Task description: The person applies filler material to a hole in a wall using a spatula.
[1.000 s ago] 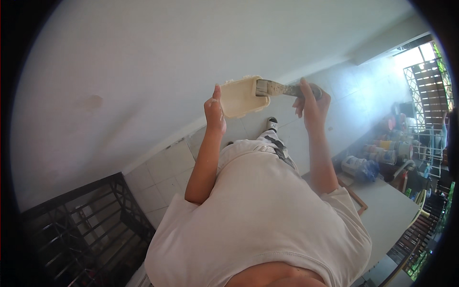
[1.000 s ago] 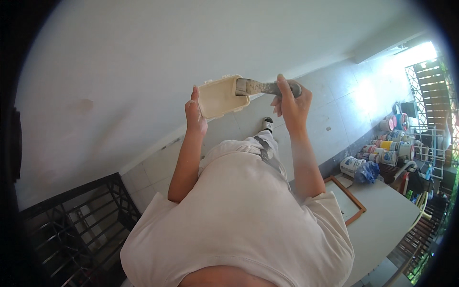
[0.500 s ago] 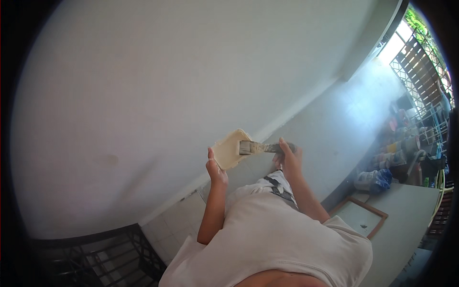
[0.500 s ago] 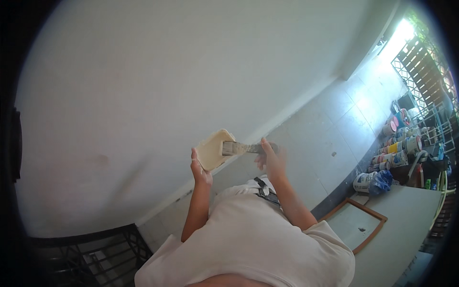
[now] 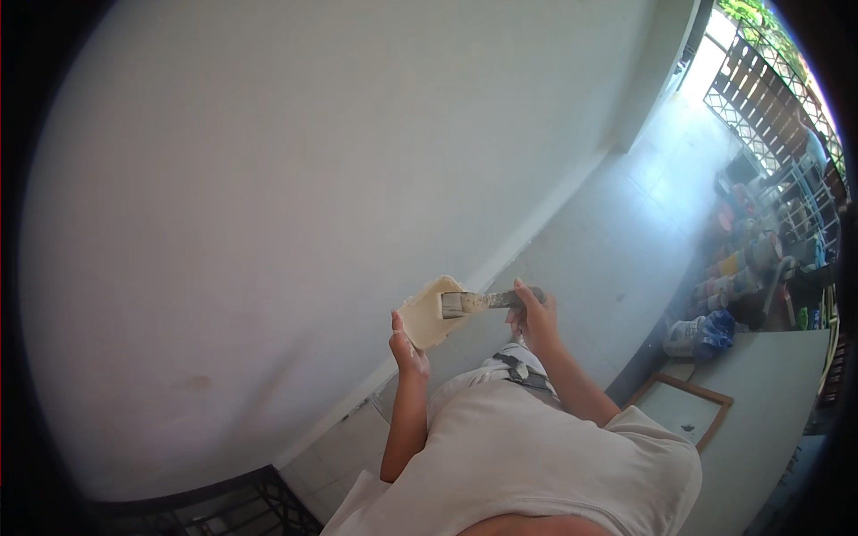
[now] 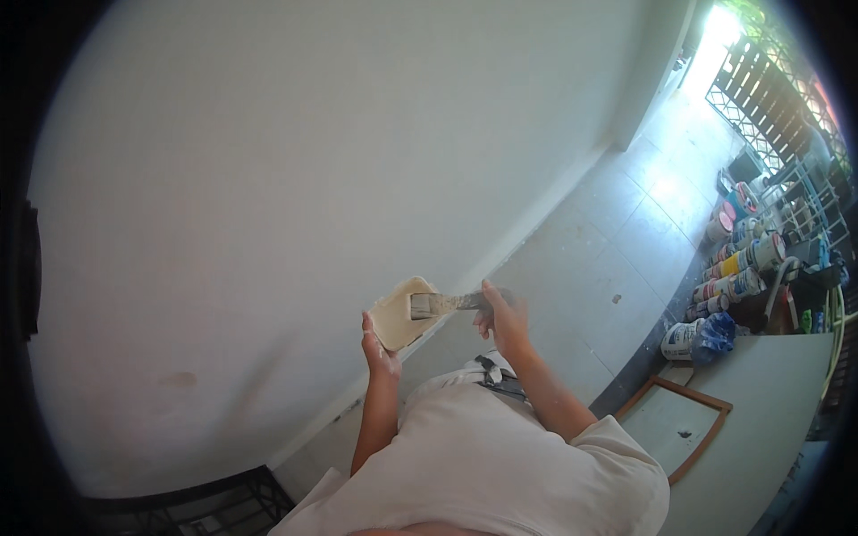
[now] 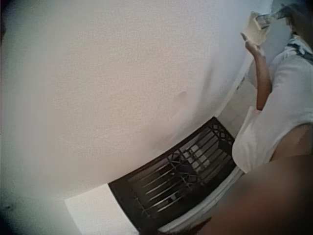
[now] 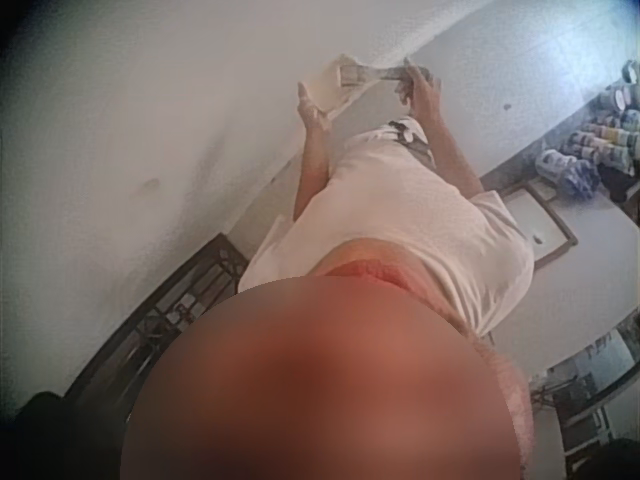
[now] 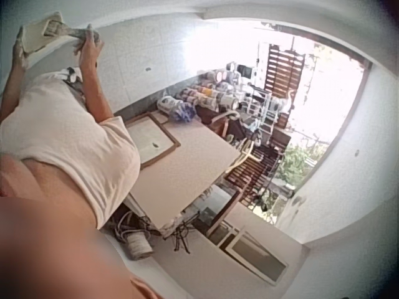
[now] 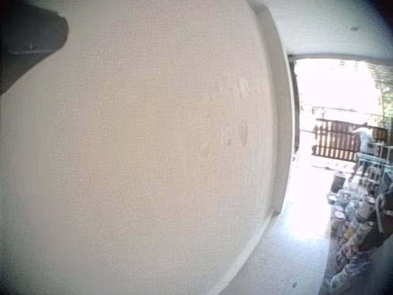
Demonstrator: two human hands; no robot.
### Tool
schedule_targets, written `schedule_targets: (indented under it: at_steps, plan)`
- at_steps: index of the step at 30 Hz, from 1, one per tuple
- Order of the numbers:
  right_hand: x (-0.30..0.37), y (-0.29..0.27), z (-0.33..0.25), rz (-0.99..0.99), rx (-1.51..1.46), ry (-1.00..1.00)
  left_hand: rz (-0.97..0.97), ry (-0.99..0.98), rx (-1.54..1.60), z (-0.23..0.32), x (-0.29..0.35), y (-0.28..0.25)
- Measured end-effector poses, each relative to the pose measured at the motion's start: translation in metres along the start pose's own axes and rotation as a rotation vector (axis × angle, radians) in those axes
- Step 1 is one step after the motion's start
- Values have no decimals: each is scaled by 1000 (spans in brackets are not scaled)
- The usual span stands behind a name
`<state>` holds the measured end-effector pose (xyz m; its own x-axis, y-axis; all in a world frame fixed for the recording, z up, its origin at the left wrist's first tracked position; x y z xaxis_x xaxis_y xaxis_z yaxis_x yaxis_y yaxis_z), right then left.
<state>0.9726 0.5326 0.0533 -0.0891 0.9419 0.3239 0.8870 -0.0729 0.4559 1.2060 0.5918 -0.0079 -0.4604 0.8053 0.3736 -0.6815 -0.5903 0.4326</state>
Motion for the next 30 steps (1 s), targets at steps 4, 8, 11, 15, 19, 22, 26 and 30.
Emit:
schedule_targets:
  at_steps: [4, 8, 11, 15, 19, 22, 26, 30]
  plan:
    - [-26, -19, 0, 80, -158, 86, -7, -76, -45, -6, -11, 29]
    - [-49, -35, -8, 59, -144, 40, -98, -86, -23, -14, -38, 63]
    - [-51, -46, -30, 98, -128, -62, -127, -106, -58, -23, -50, 90]
    - [-64, -83, -55, 109, -155, -83, -199, -87, -53, -42, -57, 144]
    - [-69, -122, -82, 176, -218, -86, -257, -116, 2, -68, -58, 203]
    - [-63, -138, -99, 160, -183, -92, -298, -219, -117, -95, -62, 226]
    - [-63, -150, -118, 216, -150, -90, -388, -303, -121, -107, -54, 261]
    - [-72, -161, -139, 271, -125, -101, -348, -318, -87, -117, -51, 308]
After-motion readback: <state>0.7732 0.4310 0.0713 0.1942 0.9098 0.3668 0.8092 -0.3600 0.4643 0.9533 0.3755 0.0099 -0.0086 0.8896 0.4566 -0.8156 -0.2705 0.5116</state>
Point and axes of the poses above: each hand's wrist, its own x-axis away from the middle knuckle, its own y-axis out of the palm, z = x × y, the point moved 2 cm from there along -x, towards the middle knuckle, and after that the axes turned 5 degrees about -x, right-handed, at the moved point
